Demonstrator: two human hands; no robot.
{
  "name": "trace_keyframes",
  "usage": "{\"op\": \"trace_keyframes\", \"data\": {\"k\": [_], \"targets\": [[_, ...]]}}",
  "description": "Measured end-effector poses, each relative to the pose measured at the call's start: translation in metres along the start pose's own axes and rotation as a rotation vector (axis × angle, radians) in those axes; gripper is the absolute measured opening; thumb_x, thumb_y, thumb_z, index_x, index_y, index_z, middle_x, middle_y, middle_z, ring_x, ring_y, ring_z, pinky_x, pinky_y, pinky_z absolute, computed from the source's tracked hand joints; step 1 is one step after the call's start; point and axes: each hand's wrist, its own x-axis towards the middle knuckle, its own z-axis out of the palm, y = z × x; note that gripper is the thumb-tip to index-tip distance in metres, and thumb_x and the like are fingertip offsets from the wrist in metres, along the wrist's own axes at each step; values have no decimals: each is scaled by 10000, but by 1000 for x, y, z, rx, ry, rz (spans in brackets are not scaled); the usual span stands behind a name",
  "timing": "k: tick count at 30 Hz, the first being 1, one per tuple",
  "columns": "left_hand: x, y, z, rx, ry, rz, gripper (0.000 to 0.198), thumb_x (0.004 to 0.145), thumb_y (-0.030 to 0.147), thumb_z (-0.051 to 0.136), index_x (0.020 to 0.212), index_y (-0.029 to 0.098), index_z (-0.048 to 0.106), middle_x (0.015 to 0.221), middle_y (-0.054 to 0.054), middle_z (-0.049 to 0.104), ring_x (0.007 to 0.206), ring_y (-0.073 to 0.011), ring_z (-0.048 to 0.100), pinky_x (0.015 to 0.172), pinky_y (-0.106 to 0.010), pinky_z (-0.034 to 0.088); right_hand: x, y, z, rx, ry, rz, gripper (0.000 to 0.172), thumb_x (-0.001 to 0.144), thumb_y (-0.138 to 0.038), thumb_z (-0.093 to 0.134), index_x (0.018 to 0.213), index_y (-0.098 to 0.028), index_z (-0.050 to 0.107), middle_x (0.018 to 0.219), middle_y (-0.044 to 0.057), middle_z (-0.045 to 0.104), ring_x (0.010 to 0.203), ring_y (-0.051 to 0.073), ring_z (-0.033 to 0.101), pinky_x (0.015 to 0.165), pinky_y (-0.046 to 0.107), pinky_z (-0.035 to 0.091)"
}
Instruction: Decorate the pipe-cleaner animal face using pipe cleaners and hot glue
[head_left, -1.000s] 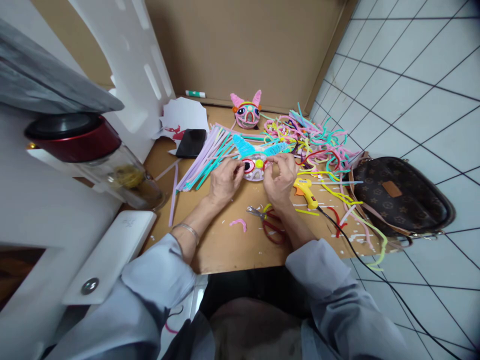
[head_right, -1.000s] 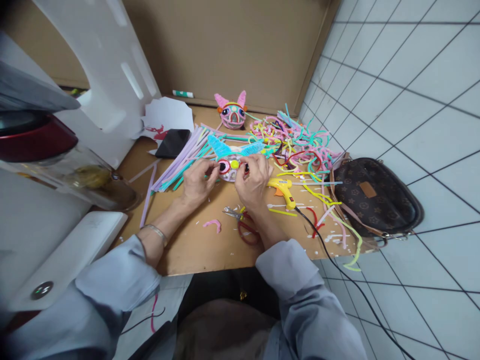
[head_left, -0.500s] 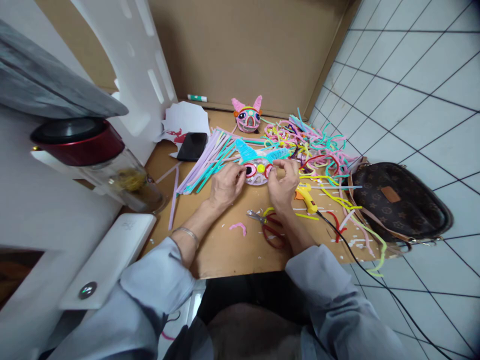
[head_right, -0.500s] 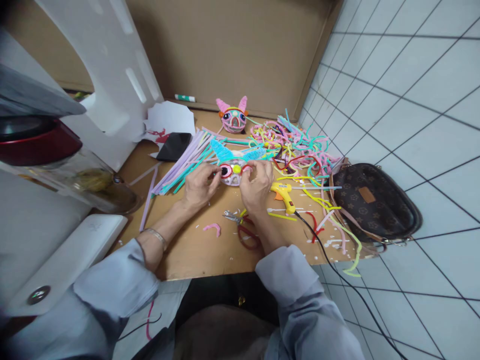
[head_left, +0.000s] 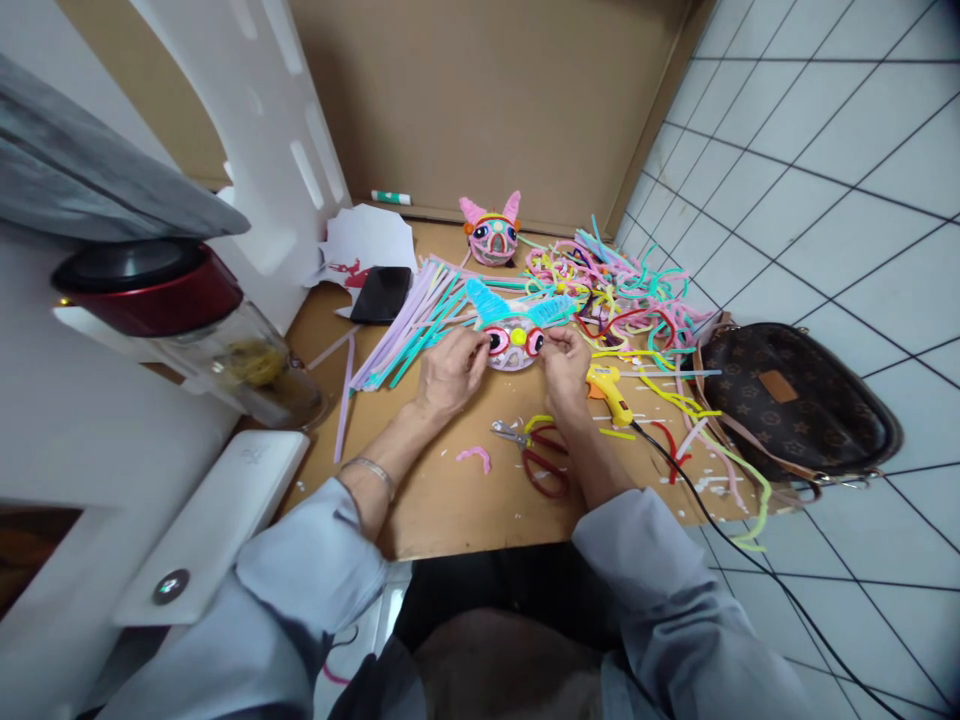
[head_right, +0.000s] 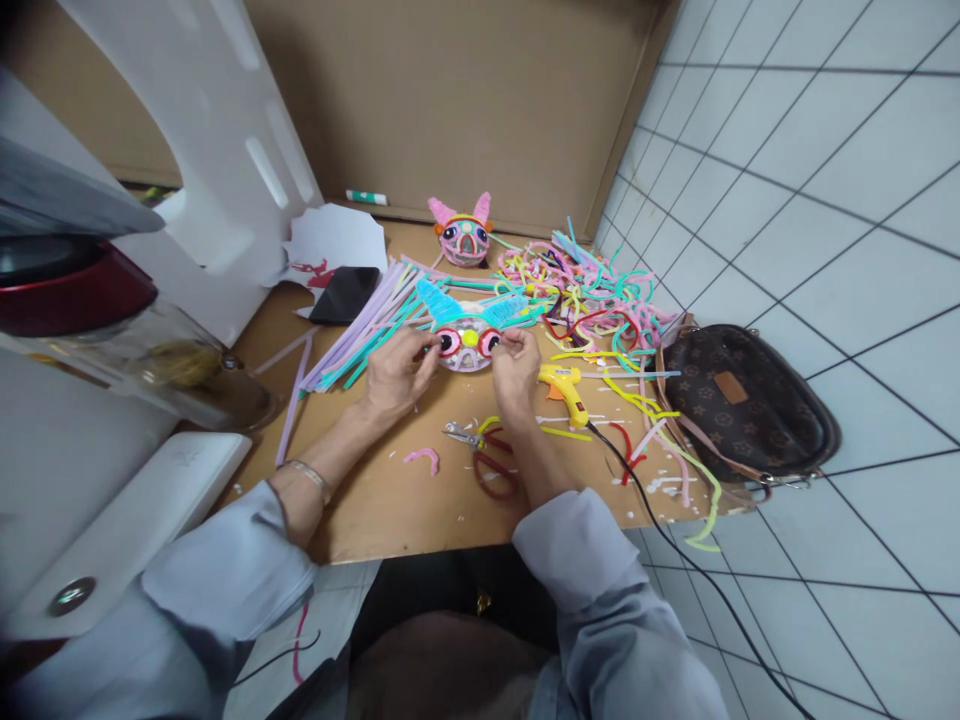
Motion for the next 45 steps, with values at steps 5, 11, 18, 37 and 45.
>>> {"op": "trace_keyframes", "data": {"k": [5,11,18,37,45], "targets": [[0,0,0,6,10,12,199,964,255,487,944,184,671,860,-87,722,796,-181,667,745,-289,525,-1,-4,-1,50,4,50,305,564,-233,541,867,-214,519,837,-2,632,796,171,628,794,315,525],[0,1,-2,-23,15,76,166,955,226,510,941,173,667,871,-92,734,809,-180,680,751,-286,531,0,-3,0,113,32,56,285,540,-231,567,825,-223,553,774,-33,623,751,162,596,794,318,509],[1,5,-5,-27,-19,22,178,940,238,520,916,189,689,888,-88,736,831,-185,685,762,-293,536,1,1,0,147,30,43,274,560,-239,601,830,-229,555,789,-35,635,761,161,598,784,315,508],[2,10,-8,-126,19,-89,183,913,239,538,957,174,703,916,-75,758,739,-150,661,727,-280,536,2,0,-1,138,27,66,278,557,-253,604,830,-219,560,772,-35,606,752,155,589,763,315,501],[0,7,-5,-85,43,-36,191,911,213,546,941,185,732,934,-73,766,808,-163,700,768,-293,563,4,2,-3,137,7,54,272,558,-264,603,823,-218,559,783,-27,611,740,148,580,734,303,496]]}}
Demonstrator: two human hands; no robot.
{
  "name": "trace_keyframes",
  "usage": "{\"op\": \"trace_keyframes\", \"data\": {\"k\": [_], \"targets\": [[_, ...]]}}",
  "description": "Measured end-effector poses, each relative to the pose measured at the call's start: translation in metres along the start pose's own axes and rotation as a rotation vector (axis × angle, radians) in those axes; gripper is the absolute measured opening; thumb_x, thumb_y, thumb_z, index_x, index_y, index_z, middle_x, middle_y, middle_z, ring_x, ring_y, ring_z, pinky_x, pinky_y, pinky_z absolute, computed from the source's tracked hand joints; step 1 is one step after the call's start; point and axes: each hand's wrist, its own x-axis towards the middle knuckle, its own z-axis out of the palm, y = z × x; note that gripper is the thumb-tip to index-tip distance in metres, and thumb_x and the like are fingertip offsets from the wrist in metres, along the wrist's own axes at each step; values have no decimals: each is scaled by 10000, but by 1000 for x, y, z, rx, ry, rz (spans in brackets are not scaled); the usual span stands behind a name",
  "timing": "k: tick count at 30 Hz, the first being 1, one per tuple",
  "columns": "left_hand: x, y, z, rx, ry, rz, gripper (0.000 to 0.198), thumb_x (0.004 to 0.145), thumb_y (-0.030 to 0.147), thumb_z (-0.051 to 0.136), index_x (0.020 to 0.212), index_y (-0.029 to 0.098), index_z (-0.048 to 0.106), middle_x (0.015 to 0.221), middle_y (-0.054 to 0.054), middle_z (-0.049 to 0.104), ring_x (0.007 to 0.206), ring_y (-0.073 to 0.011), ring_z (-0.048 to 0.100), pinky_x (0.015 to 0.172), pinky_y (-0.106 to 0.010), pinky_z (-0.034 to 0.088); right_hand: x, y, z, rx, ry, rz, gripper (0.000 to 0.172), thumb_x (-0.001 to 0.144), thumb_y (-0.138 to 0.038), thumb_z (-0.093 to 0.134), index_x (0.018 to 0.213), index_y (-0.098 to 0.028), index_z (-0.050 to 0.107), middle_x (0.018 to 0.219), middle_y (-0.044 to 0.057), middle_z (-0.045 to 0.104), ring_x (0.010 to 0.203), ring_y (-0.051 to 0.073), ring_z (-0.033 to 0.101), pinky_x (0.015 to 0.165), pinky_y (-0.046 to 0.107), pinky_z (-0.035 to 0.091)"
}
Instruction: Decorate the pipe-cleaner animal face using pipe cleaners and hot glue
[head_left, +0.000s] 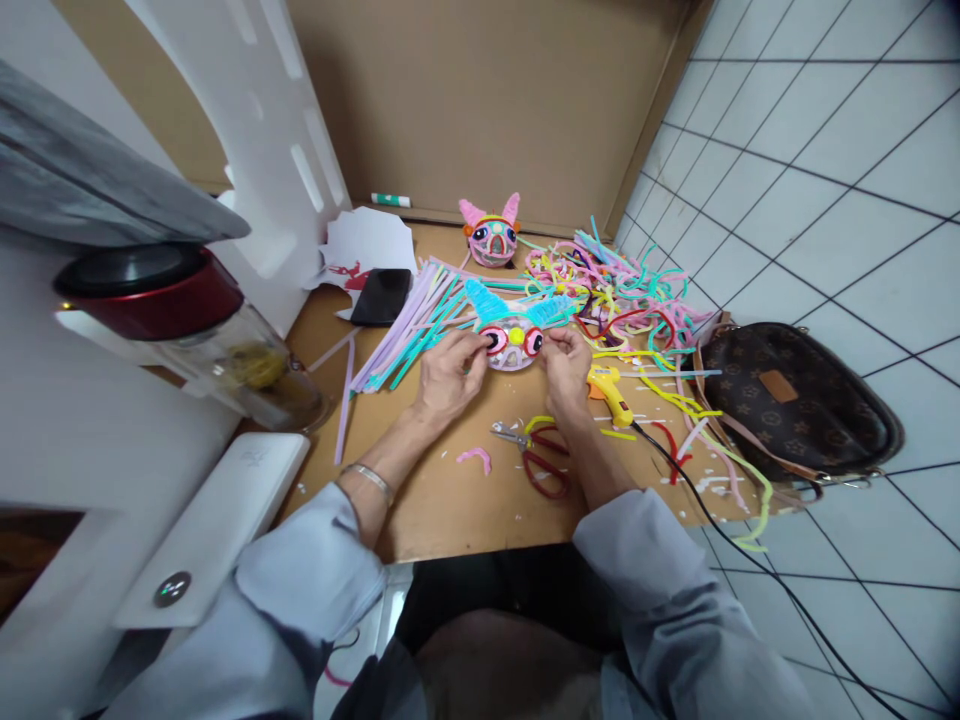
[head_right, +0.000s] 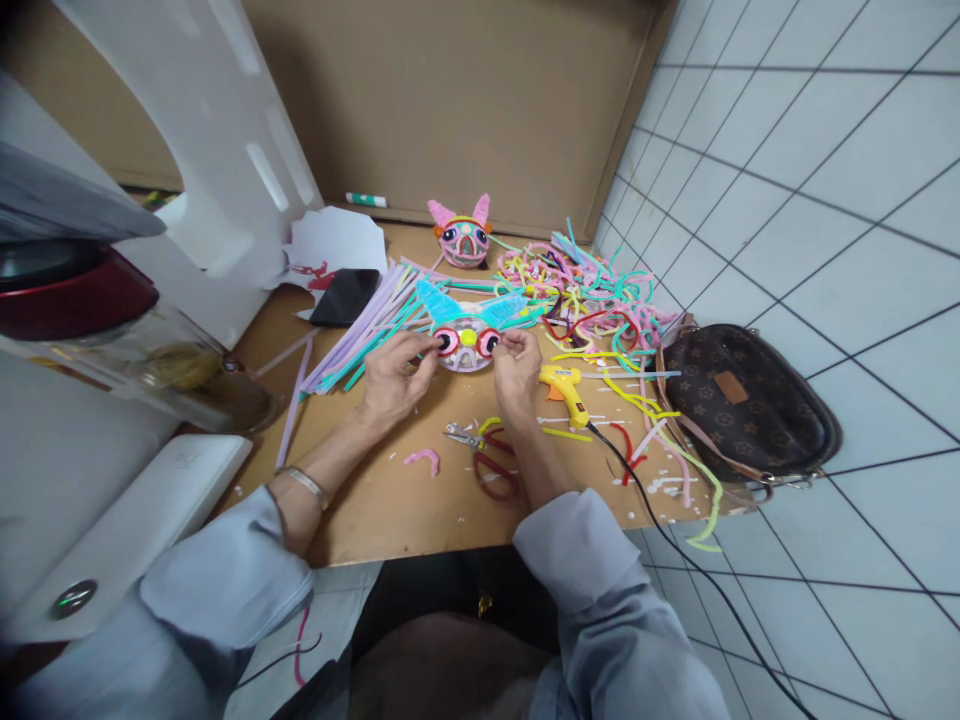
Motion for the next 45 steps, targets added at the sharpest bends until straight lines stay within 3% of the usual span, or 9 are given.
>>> {"op": "trace_keyframes", "data": {"k": [6,12,17,22,28,32,45], "targets": [[-1,0,0,-8,4,8,177,910,204,545,934,177,718,923,-71,757,798,-158,689,748,-284,553,-1,0,0,-4,3,-5,267,563,-278,606,820,-226,561,768,-35,618,742,152,579,725,301,500],[-1,4,0,-73,-7,-151,131,888,228,530,895,174,650,858,-53,724,682,-137,627,631,-253,496,-1,-4,-1,6,3,18,278,549,-259,613,820,-220,562,788,-32,625,743,145,583,729,292,496],[3,11,-3,-175,3,-263,100,856,249,559,857,180,631,827,-38,710,653,-128,603,622,-250,479,-1,-3,0,16,17,26,266,553,-247,607,815,-219,572,773,-34,619,734,146,585,722,298,502],[5,14,-3,-307,16,-461,99,846,288,578,849,193,608,807,-14,682,683,-128,593,653,-254,471,-2,-4,0,24,30,28,259,548,-248,610,804,-215,585,764,-39,622,733,140,581,718,287,498],[5,-4,6,-504,175,-750,160,766,303,640,888,218,580,845,-7,637,788,-145,605,767,-295,511,-1,-2,-1,29,-32,25,278,545,-250,614,816,-214,565,789,-34,609,751,141,577,728,290,484],[5,-12,12,-742,144,-980,213,696,286,663,869,223,557,959,-28,653,855,-154,639,758,-306,544,0,-1,-1,27,-52,26,288,543,-268,626,822,-218,572,774,-40,611,733,141,566,723,297,485],[6,-10,14,-879,76,-930,471,571,408,830,912,204,577,937,-33,661,850,-161,661,802,-319,546,0,0,-1,21,-77,-19,263,557,-274,621,809,-220,567,743,-52,608,708,135,557,733,298,487]]}}
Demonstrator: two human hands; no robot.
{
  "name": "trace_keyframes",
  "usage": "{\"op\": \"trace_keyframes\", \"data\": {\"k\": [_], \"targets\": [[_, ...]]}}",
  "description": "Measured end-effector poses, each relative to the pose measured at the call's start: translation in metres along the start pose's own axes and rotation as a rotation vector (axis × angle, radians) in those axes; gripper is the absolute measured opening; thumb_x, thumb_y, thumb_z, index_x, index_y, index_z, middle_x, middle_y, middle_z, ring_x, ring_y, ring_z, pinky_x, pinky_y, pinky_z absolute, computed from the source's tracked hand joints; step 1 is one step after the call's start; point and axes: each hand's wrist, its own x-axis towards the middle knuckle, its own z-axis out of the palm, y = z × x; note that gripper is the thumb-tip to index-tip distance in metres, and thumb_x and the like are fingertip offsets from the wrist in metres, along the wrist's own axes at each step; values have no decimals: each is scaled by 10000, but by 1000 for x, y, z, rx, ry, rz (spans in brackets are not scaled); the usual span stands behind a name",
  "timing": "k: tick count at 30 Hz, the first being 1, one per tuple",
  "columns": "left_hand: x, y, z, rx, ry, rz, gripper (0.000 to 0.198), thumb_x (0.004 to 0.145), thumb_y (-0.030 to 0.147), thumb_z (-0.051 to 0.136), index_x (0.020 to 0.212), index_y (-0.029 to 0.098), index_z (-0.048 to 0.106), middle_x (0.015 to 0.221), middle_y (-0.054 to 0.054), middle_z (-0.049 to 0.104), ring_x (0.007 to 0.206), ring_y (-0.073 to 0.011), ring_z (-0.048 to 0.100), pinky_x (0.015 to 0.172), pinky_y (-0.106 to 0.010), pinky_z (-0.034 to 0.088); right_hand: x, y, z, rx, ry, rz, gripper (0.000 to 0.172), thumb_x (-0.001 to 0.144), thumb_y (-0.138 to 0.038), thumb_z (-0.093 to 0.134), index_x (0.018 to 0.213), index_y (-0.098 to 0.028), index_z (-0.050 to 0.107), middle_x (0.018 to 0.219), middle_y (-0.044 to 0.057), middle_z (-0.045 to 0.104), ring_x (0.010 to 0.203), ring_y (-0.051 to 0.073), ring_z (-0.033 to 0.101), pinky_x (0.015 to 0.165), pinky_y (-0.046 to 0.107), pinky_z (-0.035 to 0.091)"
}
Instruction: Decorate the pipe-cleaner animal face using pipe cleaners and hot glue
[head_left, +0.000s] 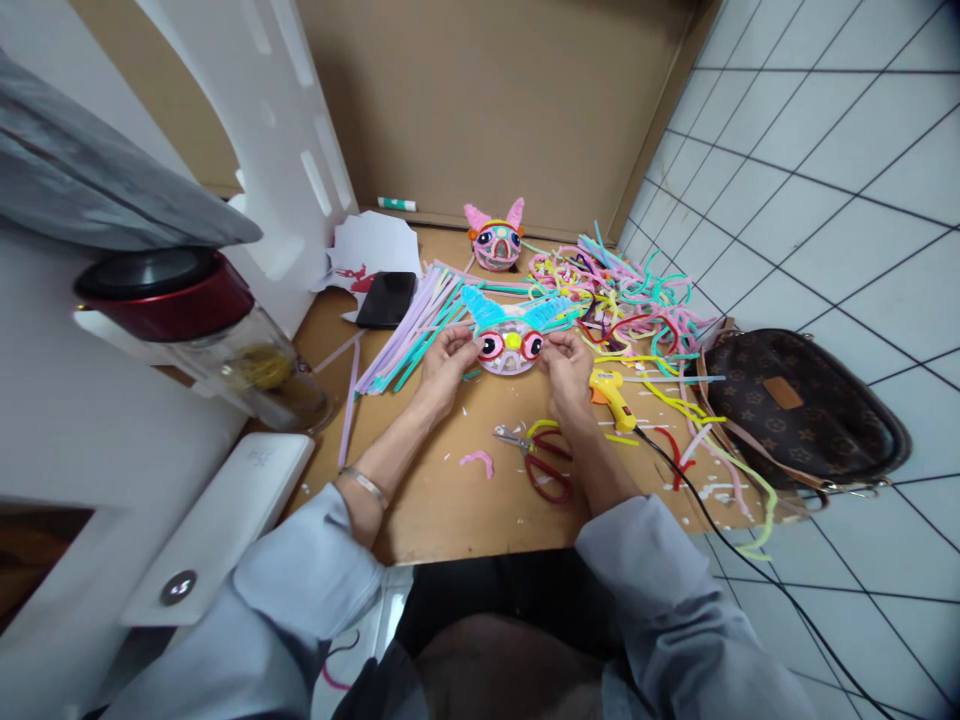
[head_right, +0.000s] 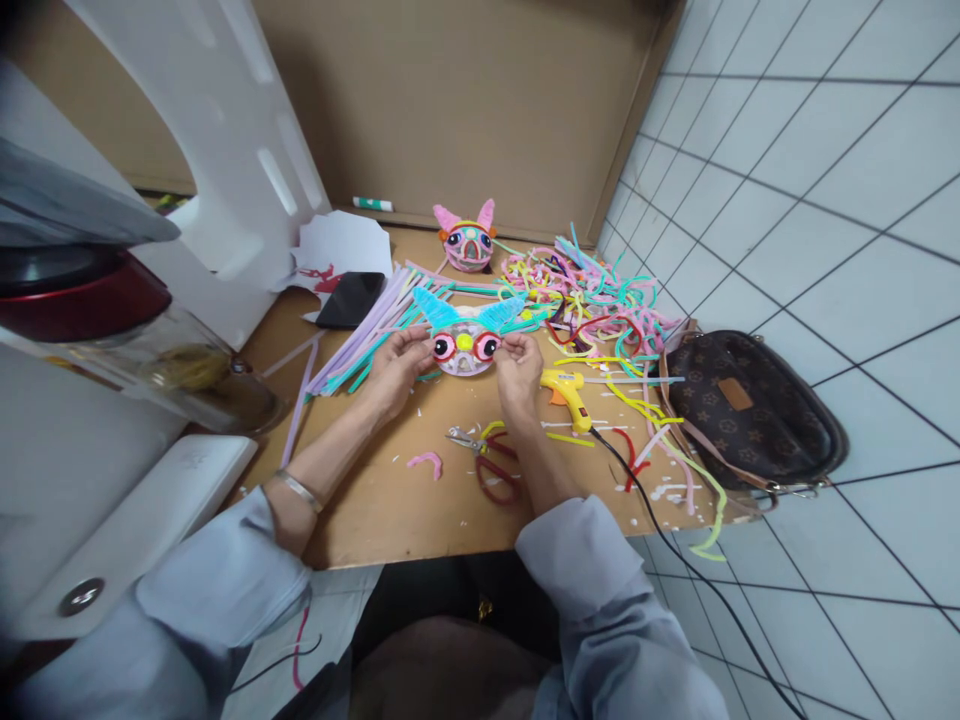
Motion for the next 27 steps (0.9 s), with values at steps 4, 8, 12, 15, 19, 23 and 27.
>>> {"op": "trace_keyframes", "data": {"k": [4,8,12,15,19,23,27], "targets": [[-1,2,1,-2,6,-11,521,520,395,870,906,193,585,933,-39,675,872,-170,664,794,-312,544,-1,-1,0,23,12,17,272,541,-256,624,805,-208,580,750,-48,614,713,134,566,743,298,486],[-3,5,1,8,11,-27,543,509,370,886,931,179,603,949,-48,688,875,-170,670,807,-321,551,-1,-2,1,26,14,15,256,541,-256,634,786,-213,574,734,-54,616,698,132,564,738,297,492],[-3,4,1,20,5,-20,532,536,366,877,947,172,600,943,-50,688,869,-173,679,821,-335,557,-2,-2,3,8,35,-9,243,555,-256,629,788,-216,573,709,-60,603,674,131,552,732,303,497],[-2,3,0,23,9,-16,523,544,371,876,938,177,590,928,-45,690,865,-175,684,820,-344,562,-3,-2,4,-7,40,-27,248,562,-274,634,796,-217,572,706,-60,590,676,134,548,738,312,498],[-1,1,0,22,11,-11,495,558,383,859,916,192,576,920,-37,678,865,-179,683,810,-350,564,-3,-3,4,-17,35,-38,243,560,-266,616,791,-219,561,733,-46,598,701,140,554,744,311,497],[-1,1,0,1,14,-30,414,610,386,800,899,209,564,917,-22,656,842,-169,675,802,-355,564,-2,-3,4,7,25,-15,259,544,-257,624,791,-214,561,746,-40,603,699,139,558,739,308,495],[-1,3,1,-36,26,-42,343,623,346,757,878,213,569,895,-8,637,823,-152,659,792,-331,561,-1,-2,3,15,22,-8,260,542,-255,638,789,-220,567,734,-49,610,694,138,562,734,305,502]]}}
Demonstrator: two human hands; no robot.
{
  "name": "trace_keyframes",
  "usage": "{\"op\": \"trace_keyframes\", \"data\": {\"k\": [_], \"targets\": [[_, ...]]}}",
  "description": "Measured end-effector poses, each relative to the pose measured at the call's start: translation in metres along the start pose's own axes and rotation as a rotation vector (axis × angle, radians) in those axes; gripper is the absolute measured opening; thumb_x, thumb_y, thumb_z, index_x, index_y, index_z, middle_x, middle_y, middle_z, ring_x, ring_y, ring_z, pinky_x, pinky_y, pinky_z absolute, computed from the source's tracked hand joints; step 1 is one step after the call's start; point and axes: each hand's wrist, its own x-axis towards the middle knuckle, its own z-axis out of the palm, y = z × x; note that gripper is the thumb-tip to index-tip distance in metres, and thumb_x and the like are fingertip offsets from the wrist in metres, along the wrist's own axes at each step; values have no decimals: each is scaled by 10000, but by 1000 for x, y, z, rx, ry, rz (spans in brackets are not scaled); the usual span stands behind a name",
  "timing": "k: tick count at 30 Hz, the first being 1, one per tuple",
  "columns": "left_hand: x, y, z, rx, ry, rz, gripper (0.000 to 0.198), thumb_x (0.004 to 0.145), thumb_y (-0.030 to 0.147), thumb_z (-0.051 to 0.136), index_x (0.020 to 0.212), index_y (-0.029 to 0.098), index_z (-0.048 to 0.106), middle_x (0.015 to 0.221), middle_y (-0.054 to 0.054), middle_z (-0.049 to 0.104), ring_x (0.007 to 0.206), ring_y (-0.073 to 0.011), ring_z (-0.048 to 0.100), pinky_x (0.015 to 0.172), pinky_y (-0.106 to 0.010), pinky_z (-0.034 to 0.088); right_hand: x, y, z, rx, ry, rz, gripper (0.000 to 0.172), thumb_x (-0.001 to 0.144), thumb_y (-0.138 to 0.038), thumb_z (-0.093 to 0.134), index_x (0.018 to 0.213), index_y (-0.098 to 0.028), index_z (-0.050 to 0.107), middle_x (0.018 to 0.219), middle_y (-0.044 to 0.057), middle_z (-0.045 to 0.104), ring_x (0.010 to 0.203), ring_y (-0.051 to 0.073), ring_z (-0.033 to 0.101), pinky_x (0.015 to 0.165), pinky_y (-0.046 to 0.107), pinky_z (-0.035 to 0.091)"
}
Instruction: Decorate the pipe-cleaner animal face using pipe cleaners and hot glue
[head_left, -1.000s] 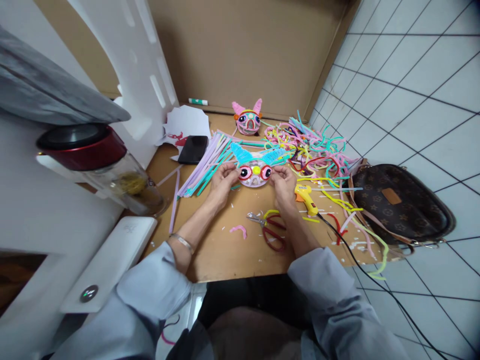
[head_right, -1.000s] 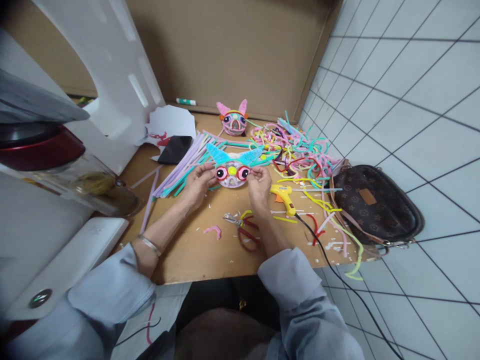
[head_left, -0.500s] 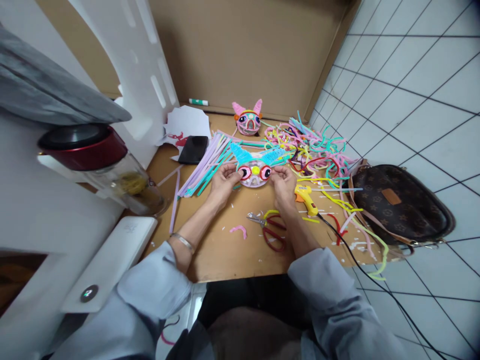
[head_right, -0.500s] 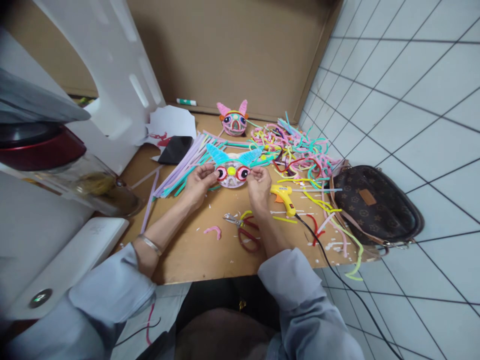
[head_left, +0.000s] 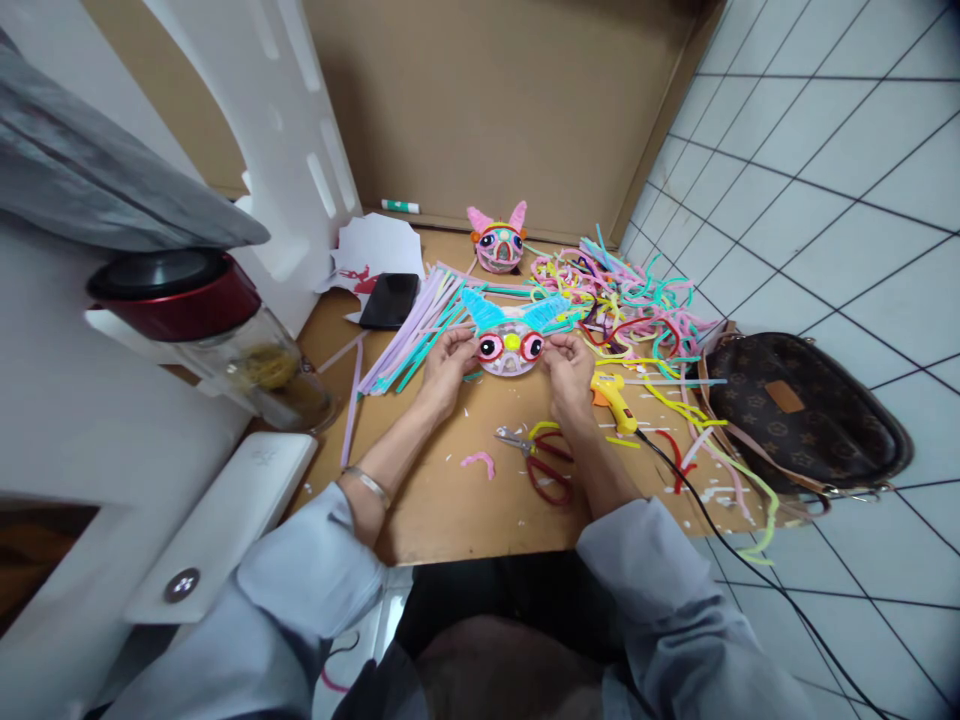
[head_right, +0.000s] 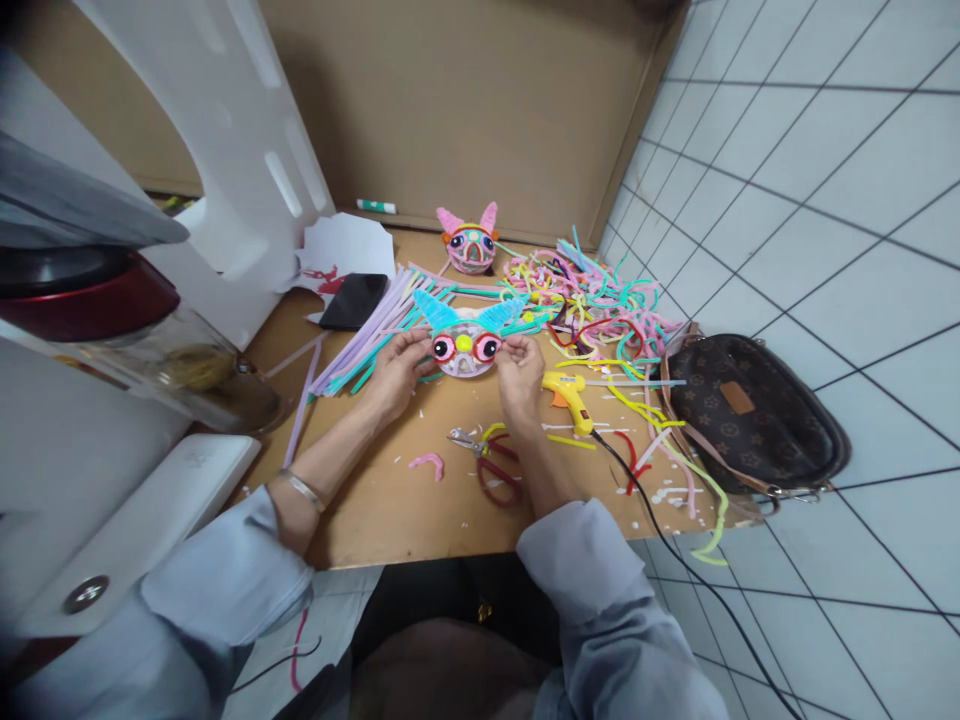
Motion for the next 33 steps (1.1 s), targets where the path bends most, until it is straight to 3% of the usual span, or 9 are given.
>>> {"op": "trace_keyframes", "data": {"k": [7,16,33], "targets": [[-3,4,4,-15,19,-10,311,588,275,692,872,209,581,979,-21,638,843,-151,638,772,-312,553,1,1,0,-9,5,2,256,552,-256,640,793,-216,567,707,-61,594,679,134,564,740,311,506],[-8,11,6,36,19,-1,418,534,271,793,894,192,596,886,-12,659,829,-151,648,765,-286,529,-1,2,0,-7,-4,-8,257,576,-280,647,808,-221,554,733,-54,600,689,134,562,736,296,496],[-6,5,5,38,-5,26,397,597,358,780,906,202,586,986,-30,663,899,-168,655,822,-313,544,0,-1,-1,-38,-9,-17,259,565,-243,620,813,-208,555,729,-48,585,699,137,565,759,316,509]]}}
